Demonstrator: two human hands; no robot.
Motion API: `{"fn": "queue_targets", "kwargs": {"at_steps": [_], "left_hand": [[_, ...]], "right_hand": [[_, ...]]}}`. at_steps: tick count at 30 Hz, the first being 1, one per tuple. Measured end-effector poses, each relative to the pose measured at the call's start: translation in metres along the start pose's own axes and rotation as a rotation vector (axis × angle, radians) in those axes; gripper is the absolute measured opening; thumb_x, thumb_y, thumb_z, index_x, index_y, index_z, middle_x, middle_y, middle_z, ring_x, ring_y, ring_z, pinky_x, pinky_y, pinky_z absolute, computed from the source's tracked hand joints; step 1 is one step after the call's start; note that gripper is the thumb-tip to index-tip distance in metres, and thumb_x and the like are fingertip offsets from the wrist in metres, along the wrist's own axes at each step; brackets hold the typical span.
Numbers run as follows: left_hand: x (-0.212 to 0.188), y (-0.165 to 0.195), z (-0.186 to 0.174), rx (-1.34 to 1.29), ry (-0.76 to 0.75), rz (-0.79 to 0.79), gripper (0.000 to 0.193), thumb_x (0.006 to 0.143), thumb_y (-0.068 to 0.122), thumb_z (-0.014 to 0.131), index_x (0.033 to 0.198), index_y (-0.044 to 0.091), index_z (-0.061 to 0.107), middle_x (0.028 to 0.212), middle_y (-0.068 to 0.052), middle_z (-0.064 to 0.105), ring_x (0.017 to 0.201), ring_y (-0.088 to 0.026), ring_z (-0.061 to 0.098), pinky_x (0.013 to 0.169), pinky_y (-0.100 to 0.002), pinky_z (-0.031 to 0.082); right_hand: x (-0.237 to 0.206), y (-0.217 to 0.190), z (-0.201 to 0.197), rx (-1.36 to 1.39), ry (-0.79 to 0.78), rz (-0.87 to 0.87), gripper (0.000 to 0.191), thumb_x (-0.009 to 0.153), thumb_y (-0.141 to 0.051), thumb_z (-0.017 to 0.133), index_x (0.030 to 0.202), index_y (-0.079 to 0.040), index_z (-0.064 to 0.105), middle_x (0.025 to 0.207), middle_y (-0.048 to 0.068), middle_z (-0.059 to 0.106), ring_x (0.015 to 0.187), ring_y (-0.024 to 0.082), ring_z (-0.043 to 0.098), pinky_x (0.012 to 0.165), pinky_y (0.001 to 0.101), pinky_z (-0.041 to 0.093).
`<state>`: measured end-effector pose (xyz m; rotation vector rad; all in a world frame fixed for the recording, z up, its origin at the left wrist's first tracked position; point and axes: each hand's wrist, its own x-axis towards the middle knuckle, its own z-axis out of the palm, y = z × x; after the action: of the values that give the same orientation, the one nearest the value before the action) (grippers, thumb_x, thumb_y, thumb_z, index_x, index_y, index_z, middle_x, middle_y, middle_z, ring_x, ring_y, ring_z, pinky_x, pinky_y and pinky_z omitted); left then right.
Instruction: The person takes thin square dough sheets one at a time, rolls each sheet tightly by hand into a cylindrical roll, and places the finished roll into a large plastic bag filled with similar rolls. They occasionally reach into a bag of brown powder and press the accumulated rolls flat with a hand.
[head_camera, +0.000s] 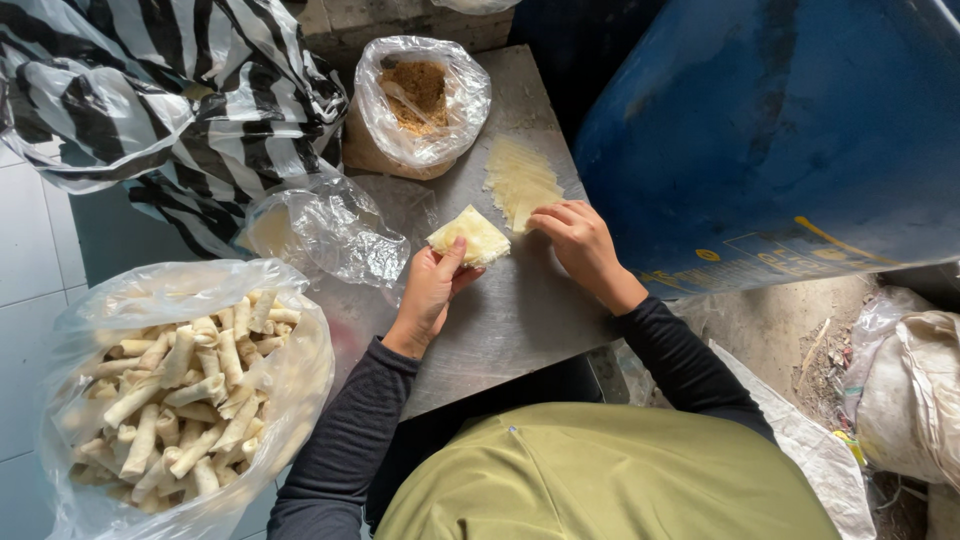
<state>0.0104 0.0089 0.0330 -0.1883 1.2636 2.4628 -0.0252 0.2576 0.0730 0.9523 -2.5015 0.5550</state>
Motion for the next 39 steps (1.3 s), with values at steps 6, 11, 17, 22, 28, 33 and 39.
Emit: {"fn": "queue_targets", "kwargs": {"at_steps": [6, 11, 17, 22, 28, 33, 39], "left_hand": [[0.001, 0.001, 0.002, 0.008, -0.025, 0.011, 0.04, 0.104, 0.033, 0.059, 0.125, 0.0, 0.064, 0.118, -0.008, 0.071, 0.104, -0.013, 0.069, 0.092, -0.033, 0.06], [-0.004, 0.006, 0.002, -0.088, -0.178, -0.013, 0.065, 0.103, 0.054, 0.045, 0.135, -0.001, 0.057, 0.127, -0.012, 0.069, 0.116, -0.017, 0.069, 0.103, -0.033, 0.056], [-0.004, -0.002, 0.002, -0.019, -0.248, -0.009, 0.069, 0.102, 0.057, 0.047, 0.137, -0.001, 0.055, 0.126, -0.012, 0.068, 0.116, -0.017, 0.068, 0.102, -0.032, 0.055], [0.002, -0.012, 0.001, 0.195, -0.182, 0.064, 0.052, 0.096, 0.033, 0.072, 0.132, -0.003, 0.059, 0.12, -0.007, 0.07, 0.106, -0.012, 0.066, 0.092, -0.028, 0.055], [0.003, -0.023, -0.003, 0.259, -0.216, 0.165, 0.04, 0.097, 0.019, 0.076, 0.128, -0.004, 0.063, 0.115, -0.002, 0.071, 0.101, -0.007, 0.065, 0.088, -0.023, 0.054], [0.009, -0.025, -0.003, 0.168, -0.196, 0.118, 0.036, 0.097, 0.018, 0.07, 0.128, 0.0, 0.062, 0.119, -0.002, 0.071, 0.106, -0.008, 0.069, 0.092, -0.026, 0.06], [0.005, -0.018, -0.003, 0.203, -0.179, 0.079, 0.036, 0.098, 0.017, 0.07, 0.129, 0.0, 0.063, 0.118, -0.004, 0.071, 0.104, -0.009, 0.067, 0.088, -0.025, 0.059]], "right_hand": [[0.009, -0.013, -0.009, 0.009, -0.07, 0.029, 0.02, 0.085, 0.003, 0.066, 0.102, -0.008, 0.071, 0.109, 0.006, 0.074, 0.103, 0.026, 0.069, 0.094, 0.0389, 0.054], [0.022, -0.037, -0.03, 0.303, -0.058, 0.096, 0.041, 0.084, -0.015, 0.082, 0.121, -0.006, 0.067, 0.114, 0.012, 0.069, 0.105, 0.026, 0.066, 0.087, 0.0385, 0.054], [0.028, -0.065, -0.016, 0.52, -0.173, 0.261, 0.024, 0.087, -0.011, 0.08, 0.109, -0.005, 0.073, 0.105, 0.008, 0.07, 0.091, 0.02, 0.07, 0.078, 0.03, 0.056], [0.029, -0.04, -0.007, 1.121, -0.284, 0.576, 0.016, 0.095, -0.008, 0.071, 0.109, -0.001, 0.075, 0.102, 0.003, 0.073, 0.092, 0.007, 0.069, 0.082, 0.0235, 0.057], [0.017, -0.028, 0.004, 1.14, -0.36, 0.64, 0.011, 0.092, -0.004, 0.076, 0.102, 0.002, 0.076, 0.094, 0.004, 0.072, 0.087, 0.007, 0.067, 0.077, 0.0229, 0.055], [0.015, -0.021, 0.012, 1.332, -0.352, 0.758, 0.013, 0.096, -0.008, 0.069, 0.105, 0.0, 0.073, 0.095, 0.003, 0.074, 0.087, 0.007, 0.067, 0.08, 0.0226, 0.054], [0.017, -0.025, 0.017, 1.379, -0.188, 0.739, 0.013, 0.105, -0.012, 0.066, 0.111, -0.001, 0.067, 0.095, 0.001, 0.068, 0.083, 0.008, 0.061, 0.075, 0.0248, 0.053]]}}
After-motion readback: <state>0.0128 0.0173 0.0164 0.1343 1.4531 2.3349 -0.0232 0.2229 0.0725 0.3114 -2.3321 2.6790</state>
